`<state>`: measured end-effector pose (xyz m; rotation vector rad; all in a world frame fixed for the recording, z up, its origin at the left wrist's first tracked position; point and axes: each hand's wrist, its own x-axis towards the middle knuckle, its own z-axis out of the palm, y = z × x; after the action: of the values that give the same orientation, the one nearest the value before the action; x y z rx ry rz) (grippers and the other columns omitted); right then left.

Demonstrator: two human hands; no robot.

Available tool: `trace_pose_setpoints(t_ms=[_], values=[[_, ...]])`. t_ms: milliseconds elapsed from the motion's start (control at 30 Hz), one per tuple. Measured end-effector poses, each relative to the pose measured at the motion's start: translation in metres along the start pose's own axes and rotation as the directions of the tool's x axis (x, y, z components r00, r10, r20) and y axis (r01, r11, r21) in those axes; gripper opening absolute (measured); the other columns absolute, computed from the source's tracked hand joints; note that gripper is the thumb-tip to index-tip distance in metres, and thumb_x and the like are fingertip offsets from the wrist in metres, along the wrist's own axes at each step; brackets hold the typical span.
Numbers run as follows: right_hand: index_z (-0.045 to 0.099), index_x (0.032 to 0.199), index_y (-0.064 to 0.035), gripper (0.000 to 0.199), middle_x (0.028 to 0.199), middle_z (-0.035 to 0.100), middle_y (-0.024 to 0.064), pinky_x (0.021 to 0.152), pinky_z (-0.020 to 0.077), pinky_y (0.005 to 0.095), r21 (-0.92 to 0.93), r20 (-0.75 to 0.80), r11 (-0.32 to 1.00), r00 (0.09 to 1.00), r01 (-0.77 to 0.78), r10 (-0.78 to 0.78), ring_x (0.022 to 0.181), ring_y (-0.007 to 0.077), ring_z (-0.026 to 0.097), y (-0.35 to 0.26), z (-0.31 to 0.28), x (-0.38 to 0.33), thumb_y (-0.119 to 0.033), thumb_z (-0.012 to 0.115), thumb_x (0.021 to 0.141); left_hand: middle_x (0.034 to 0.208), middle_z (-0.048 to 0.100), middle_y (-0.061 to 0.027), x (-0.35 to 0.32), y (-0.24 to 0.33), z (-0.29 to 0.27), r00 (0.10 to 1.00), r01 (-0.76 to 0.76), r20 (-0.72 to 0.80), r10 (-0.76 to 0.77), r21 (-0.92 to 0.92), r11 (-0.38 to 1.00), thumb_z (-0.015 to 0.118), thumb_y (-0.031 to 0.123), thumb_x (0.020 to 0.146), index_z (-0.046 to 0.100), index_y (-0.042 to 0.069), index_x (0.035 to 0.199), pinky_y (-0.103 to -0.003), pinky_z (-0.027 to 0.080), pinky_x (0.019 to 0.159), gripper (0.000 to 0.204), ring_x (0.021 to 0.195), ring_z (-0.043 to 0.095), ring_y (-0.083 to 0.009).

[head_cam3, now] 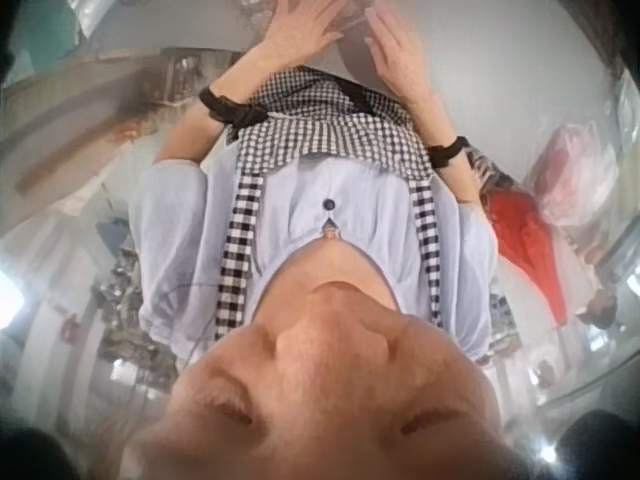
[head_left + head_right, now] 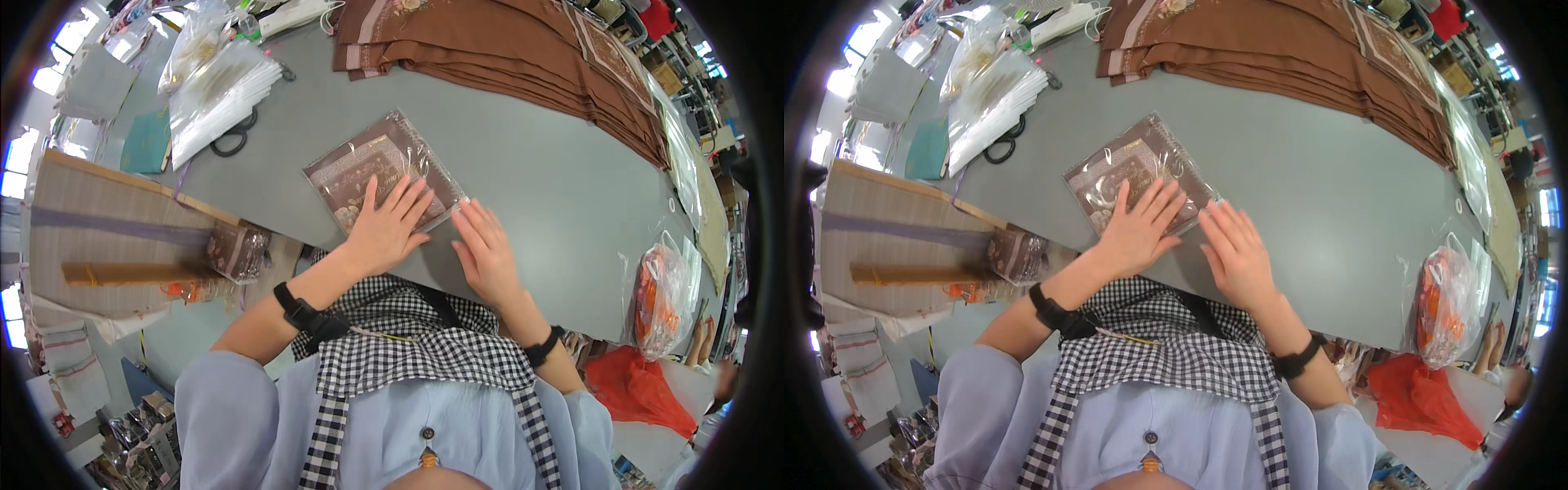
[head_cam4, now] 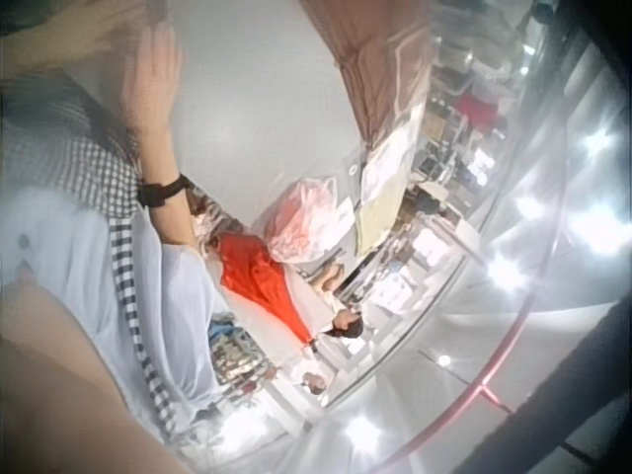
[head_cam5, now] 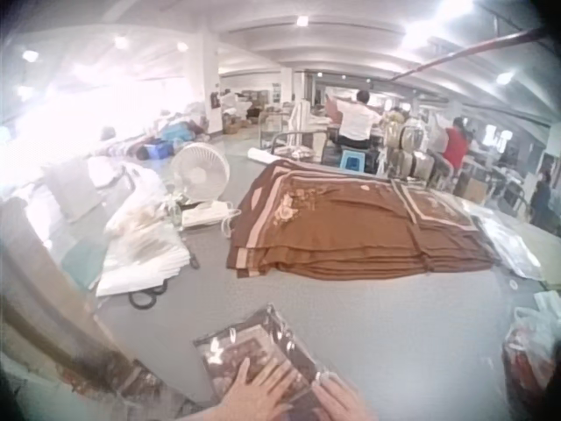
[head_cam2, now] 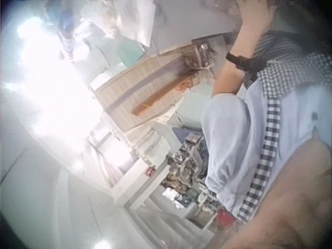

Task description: The person repeatedly picks up brown patterned cloths, folds them neatly on a table, and places each folded piece into a clear plastic bag. The packaged items are then set aside in a stack.

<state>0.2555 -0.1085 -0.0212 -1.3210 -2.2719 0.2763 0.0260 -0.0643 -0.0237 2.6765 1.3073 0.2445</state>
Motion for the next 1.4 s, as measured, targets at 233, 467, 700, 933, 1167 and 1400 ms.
trace_pose_setpoints(t_ms=[233, 467, 700, 933, 1167, 1400], values=[[0.06, 0.124, -0.0068, 0.037, 0.132, 0.054, 0.0152, 0.106, 0.0375, 0.0448, 0.284, -0.06, 0.951, 0.988, -0.12, 0.143, 0.126, 0.0308, 0.049, -0.003, 0.006, 0.006, -0.01, 0.063, 0.087, 0.138, 0.049, -0.0111, -0.072, -0.009, -0.036, 0.927, 0.123, -0.333, -0.172, -0.163, 0.979, 0.063, 0.033, 0.089, 0.049, 0.009, 0.135, -0.051, 0.034, 0.105, 0.054, 0.127, 0.047, -0.0266], [0.065, 0.113, 0.0003, 0.031, 0.081, 0.068, 0.0082, 0.048, 0.0478, 0.0201, 0.489, 0.845, 0.178, 0.515, -0.854, 0.146, 0.057, 0.0096, 0.061, -0.061, 0.014, 0.006, -0.024, 0.057, 0.096, 0.07, 0.057, 0.0016, -0.134, 0.005, -0.007, 0.773, 0.493, 0.463, -0.435, -0.869, -0.05, 0.054, 0.025, 0.098, 0.061, 0.003, 0.092, -0.021, 0.044, 0.052, 0.024, 0.057, 0.052, -0.0063], [0.064, 0.101, 0.0031, 0.027, 0.083, 0.068, 0.0099, 0.049, 0.0499, 0.0214, 0.473, 0.853, -0.052, 0.442, -0.88, 0.279, 0.059, 0.0108, 0.062, -0.092, 0.039, 0.02, -0.022, 0.061, 0.094, 0.067, 0.051, 0.0039, -0.112, 0.012, 0.02, 0.868, 0.327, 0.384, -0.316, -0.919, -0.219, 0.052, 0.02, 0.097, 0.061, 0.004, 0.084, -0.017, 0.034, 0.047, 0.022, 0.054, 0.043, -0.0025], [0.062, 0.092, 0.0006, 0.018, 0.078, 0.066, 0.0102, 0.05, 0.051, 0.0245, 0.55, 0.758, -0.155, 0.413, -0.82, 0.505, 0.058, 0.0147, 0.062, -0.08, 0.033, 0.025, -0.017, 0.06, 0.092, 0.059, 0.049, 0.0036, -0.107, 0.008, 0.01, 0.843, 0.337, 0.361, -0.398, -0.932, -0.132, 0.055, 0.017, 0.09, 0.06, 0.003, 0.071, -0.019, 0.03, 0.047, 0.024, 0.052, 0.042, -0.003], [0.061, 0.089, -0.0002, 0.016, 0.071, 0.066, 0.0102, 0.051, 0.0504, 0.0264, 0.304, 0.893, 0.189, 0.348, -0.934, 0.286, 0.054, 0.0155, 0.061, -0.028, -0.003, 0.022, -0.016, 0.06, 0.092, 0.06, 0.053, 0.0027, -0.171, -0.058, 0.0, 0.754, 0.37, 0.388, -0.529, -0.917, -0.145, 0.052, 0.013, 0.088, 0.061, 0.004, 0.071, -0.02, 0.032, 0.048, 0.021, 0.053, 0.044, -0.0034], [0.06, 0.12, -0.0056, 0.036, 0.12, 0.06, 0.0158, 0.092, 0.0458, 0.0443, 0.271, 0.178, 0.956, 0.971, 0.11, -0.162, 0.109, 0.0309, 0.058, -0.064, 0.026, 0.063, -0.017, 0.066, 0.087, 0.107, 0.059, -0.0043, -0.169, -0.029, 0.027, 0.624, 0.139, 0.381, -0.683, -0.914, -0.382, 0.057, 0.029, 0.097, 0.051, 0.003, 0.121, -0.029, 0.05, 0.081, 0.036, 0.094, 0.059, -0.0133]])
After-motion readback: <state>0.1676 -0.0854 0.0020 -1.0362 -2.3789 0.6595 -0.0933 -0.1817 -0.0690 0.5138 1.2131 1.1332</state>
